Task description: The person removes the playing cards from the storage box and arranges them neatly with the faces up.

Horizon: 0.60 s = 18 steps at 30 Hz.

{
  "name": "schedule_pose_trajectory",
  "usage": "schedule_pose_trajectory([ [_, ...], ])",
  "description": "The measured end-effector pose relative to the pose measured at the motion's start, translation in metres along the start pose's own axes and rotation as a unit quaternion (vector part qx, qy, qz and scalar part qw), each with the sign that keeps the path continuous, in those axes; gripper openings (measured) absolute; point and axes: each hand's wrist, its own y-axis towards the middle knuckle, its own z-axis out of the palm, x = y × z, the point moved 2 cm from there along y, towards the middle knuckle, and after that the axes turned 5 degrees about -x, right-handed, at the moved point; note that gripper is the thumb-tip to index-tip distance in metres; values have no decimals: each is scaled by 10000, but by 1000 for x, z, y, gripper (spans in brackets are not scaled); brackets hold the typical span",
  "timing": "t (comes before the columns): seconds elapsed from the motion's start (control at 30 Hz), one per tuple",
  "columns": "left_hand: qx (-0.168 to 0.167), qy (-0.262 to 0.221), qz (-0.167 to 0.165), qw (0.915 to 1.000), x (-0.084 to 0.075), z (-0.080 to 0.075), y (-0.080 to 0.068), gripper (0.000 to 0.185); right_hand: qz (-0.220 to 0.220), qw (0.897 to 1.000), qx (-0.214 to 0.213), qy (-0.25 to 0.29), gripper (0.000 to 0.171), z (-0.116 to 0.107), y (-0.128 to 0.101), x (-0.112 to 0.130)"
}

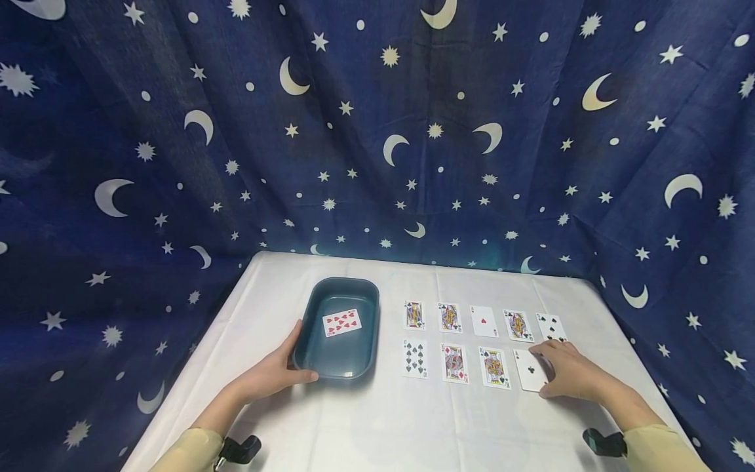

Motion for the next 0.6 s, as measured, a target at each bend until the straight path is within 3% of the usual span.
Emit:
schedule_pose_trajectory([
  [0.6, 38, 34, -3, 10000, -1, -1, -1, 125, -27, 10000, 10, 76, 88, 0, -2, -2],
])
